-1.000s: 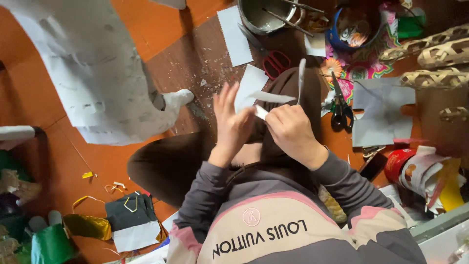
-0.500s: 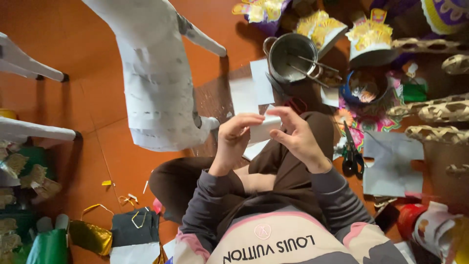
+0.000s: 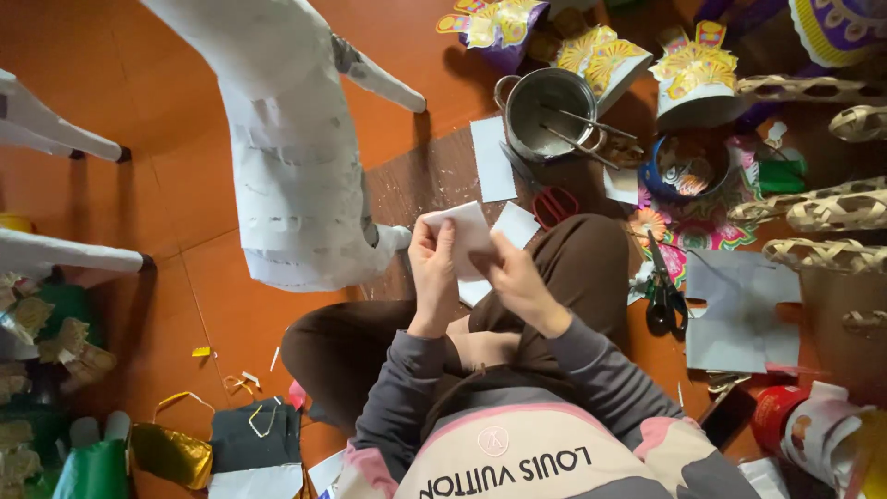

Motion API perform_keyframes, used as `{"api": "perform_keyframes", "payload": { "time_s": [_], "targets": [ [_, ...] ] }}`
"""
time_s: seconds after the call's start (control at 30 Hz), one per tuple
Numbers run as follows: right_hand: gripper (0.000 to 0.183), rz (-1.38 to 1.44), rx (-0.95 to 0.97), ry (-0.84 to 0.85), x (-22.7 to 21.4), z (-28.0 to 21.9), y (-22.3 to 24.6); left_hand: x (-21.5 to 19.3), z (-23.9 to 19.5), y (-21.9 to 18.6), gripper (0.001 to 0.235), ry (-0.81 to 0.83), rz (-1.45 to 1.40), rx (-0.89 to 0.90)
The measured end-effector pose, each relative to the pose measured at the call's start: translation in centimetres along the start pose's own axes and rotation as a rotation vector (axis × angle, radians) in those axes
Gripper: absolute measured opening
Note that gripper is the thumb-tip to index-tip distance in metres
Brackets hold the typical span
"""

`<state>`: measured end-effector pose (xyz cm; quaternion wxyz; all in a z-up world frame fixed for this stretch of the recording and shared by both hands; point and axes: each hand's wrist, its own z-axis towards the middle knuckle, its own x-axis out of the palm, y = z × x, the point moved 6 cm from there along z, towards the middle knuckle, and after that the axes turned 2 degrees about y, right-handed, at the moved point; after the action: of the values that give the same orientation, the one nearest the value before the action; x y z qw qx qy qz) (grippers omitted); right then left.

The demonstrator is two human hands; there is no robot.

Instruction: Applying paper strips and decorative foil to a horse-shaped paper-mache structure

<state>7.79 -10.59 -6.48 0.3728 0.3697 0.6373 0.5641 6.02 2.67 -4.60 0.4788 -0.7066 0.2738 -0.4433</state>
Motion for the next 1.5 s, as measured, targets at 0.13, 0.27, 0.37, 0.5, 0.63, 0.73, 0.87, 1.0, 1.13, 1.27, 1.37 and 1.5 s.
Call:
{"api": "perform_keyframes", "payload": {
  "time_s": [0.13, 0.27, 0.37, 0.5, 0.63, 0.73, 0.87, 1.0, 1.13, 1.27, 1.37, 1.5],
  "targets": [
    [0.012, 0.122, 0.082, -0.033, -0.4, -0.4, 1.0, 1.4, -0.9, -0.5, 0.057, 0.114, -0.146, -0.076],
    [0.033, 0.199, 0.095, 0.059, 0.4, -1.2, -1.6, 2.2, -1.2, -0.4, 0.035, 0.041, -0.099, -0.334],
    [0.029, 0.199, 0.172, 0.306, 0.4, -2.5, -4.2, 1.5, 0.9, -3.2, 0.043, -0.264, -0.139, -0.33],
    [0.018, -0.427, 0.018, 0.248, -6.0, 2.3, -8.6, -0.9, 1.7, -5.0, 0.023, -0.11, -0.232, -0.056],
    [0.008, -1.08, -0.027, -0.073, -12.9, 11.6, -22.3, -1.0, 1.0, -2.4, 0.031, 0.098, -0.147, -0.113],
    [0.021, -1.178, 0.259, -0.003, -14.7, 15.0, -28.6, -1.7, 0.5, -0.5, 0.039, 0.122, -0.252, -0.223],
    [0.061, -1.164, 0.514, 0.148, -13.6, 14.9, -24.1, -2.4, 0.0, -0.5, 0.043, 0.029, -0.229, -0.284],
    [0.044, -1.316, 0.466, 0.221, -12.5, 13.9, -18.3, -5.7, 0.5, 1.9, 0.055, 0.071, 0.123, -0.276],
    [0.074, -1.038, 0.378, 0.143, -12.1, 11.8, -12.2, -6.3, 0.7, 2.6, 0.021, 0.036, 0.109, -0.216],
    [0.077, -0.29, 0.236, 0.209, -8.8, 5.3, -3.4, -6.1, 1.7, 1.6, 0.031, 0.023, 0.139, -0.176],
    [0.053, 0.121, 0.097, 0.345, -7.1, -0.4, -0.3, -6.2, 1.8, 1.9, 0.041, 0.028, 0.094, -0.158],
    [0.09, 0.383, 0.46, 0.636, -4.7, -5.9, 4.6, -5.2, 1.3, 1.2, 0.047, 0.05, 0.034, -0.256]
  ]
}}
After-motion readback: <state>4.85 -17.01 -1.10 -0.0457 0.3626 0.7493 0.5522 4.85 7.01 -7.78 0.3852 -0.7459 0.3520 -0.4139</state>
